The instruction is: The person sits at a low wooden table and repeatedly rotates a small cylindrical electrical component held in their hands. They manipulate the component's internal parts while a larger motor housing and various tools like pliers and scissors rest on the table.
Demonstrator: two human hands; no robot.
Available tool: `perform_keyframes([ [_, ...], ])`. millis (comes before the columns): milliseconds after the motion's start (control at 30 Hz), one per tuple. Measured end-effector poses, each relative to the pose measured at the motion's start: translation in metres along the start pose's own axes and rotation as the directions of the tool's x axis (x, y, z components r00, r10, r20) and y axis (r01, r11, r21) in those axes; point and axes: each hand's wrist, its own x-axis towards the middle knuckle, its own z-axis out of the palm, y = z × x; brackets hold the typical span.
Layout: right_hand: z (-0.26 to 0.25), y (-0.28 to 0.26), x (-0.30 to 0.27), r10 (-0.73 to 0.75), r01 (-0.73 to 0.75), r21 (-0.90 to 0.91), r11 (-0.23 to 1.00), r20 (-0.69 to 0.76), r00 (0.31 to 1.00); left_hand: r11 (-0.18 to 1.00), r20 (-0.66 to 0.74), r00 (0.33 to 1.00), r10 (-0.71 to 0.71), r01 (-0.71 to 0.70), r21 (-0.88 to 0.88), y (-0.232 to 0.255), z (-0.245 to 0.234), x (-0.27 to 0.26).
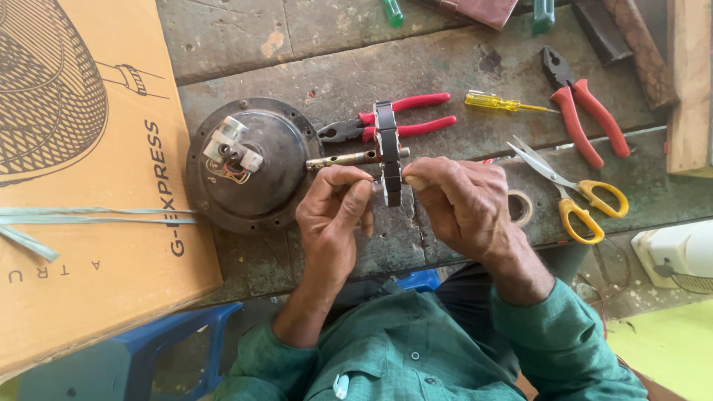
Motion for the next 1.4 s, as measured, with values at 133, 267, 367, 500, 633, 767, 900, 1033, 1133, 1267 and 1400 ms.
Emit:
perform_keyframes([
  [133,0.007,-0.002,-0.001,0.106,-0.107,-0.039,0.993,-0.028,0.994,0.999,-0.02,1.0,-0.024,0.025,0.025,-0.007,-0.002,0.006],
  [267,0.012,-0.004,-0.001,0.17,-0.174,-0.035,0.984,-0.081,0.982,0.999,-0.046,0.999,-0.02,0.021,0.033,-0.011,0.0,0.011],
  [367,0.014,-0.006,-0.001,0.215,-0.215,0.004,0.977,-0.099,0.972,0.999,-0.054,0.998,-0.025,0.026,0.025,-0.014,0.002,0.013],
  [500,0.015,-0.01,0.0,0.267,-0.265,0.029,0.964,-0.103,0.958,1.0,-0.057,0.998,-0.022,0.023,0.017,-0.015,0.003,0.013],
  [633,0.016,-0.01,-0.003,0.308,-0.302,0.065,0.951,-0.115,0.945,0.999,-0.075,0.997,-0.031,0.033,0.03,-0.018,0.003,0.014],
  [767,0.016,-0.002,-0.009,0.402,-0.387,0.129,0.913,-0.117,0.908,0.998,-0.076,0.997,-0.008,0.012,0.054,-0.022,0.004,0.015],
  [900,0.013,0.013,-0.018,0.485,-0.472,0.126,0.873,-0.117,0.866,0.983,-0.097,0.995,0.015,0.003,0.183,-0.022,0.006,0.015],
  [1033,0.001,0.023,-0.03,0.557,-0.552,0.078,0.83,-0.172,0.813,0.983,-0.085,0.996,0.02,-0.003,0.186,-0.023,0.006,0.015],
  [1133,-0.012,0.026,-0.035,0.559,-0.565,0.048,0.824,-0.225,0.798,0.981,-0.08,0.997,0.022,-0.006,0.194,-0.024,0.006,0.014],
  [1267,-0.022,0.019,-0.041,0.534,-0.551,-0.007,0.834,-0.241,0.811,0.972,-0.081,0.995,0.061,-0.041,0.23,-0.031,0.002,0.015],
  [1400,-0.031,0.012,-0.047,0.537,-0.555,-0.015,0.831,-0.237,0.81,0.967,-0.064,0.989,0.131,-0.113,0.228,-0.035,0.001,0.017],
])
